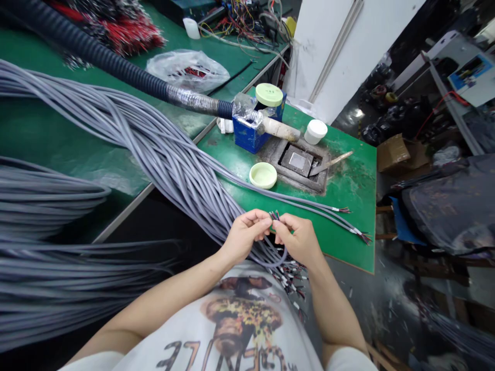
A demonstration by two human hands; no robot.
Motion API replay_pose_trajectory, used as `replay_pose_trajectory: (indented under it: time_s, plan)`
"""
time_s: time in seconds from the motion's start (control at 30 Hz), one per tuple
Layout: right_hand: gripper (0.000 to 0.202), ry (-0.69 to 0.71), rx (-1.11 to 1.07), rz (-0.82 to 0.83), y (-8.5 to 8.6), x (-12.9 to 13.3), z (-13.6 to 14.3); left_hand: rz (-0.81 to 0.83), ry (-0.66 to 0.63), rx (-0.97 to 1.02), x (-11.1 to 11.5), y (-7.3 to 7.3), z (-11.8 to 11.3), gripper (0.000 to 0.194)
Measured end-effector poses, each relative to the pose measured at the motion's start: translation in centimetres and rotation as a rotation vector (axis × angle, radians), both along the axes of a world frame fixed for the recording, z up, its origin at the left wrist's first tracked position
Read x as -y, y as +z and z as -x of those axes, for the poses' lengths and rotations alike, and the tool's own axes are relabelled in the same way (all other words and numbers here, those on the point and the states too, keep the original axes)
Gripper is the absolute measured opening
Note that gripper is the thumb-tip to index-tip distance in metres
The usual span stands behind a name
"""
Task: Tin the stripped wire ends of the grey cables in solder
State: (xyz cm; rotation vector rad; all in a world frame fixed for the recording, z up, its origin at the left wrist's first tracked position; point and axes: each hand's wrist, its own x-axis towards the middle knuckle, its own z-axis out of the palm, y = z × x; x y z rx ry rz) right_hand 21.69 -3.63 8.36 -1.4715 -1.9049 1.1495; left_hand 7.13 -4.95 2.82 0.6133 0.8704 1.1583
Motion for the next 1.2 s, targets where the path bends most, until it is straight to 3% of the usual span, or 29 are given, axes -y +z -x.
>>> replay_pose_trajectory:
  time_s: [0.4,0.73,1.2]
  plan:
    - [0.030,0.049,0.096,-0.065,0.3,0.3,0.2,0.026,-0.008,-0.006,-0.2,0.4,0.1,0.030]
    - [0.025,-0.155,-0.261,0.067,-1.4,0.4,0.4,-0.040,0.112,-0.073,0.3,0.4,-0.5,0.032]
    - [0.019,-0.202,-0.486,0.167,-2.5,0.2,0.0,0.021,0.107,-0.016,0.0,-0.2,-1.0,0.026]
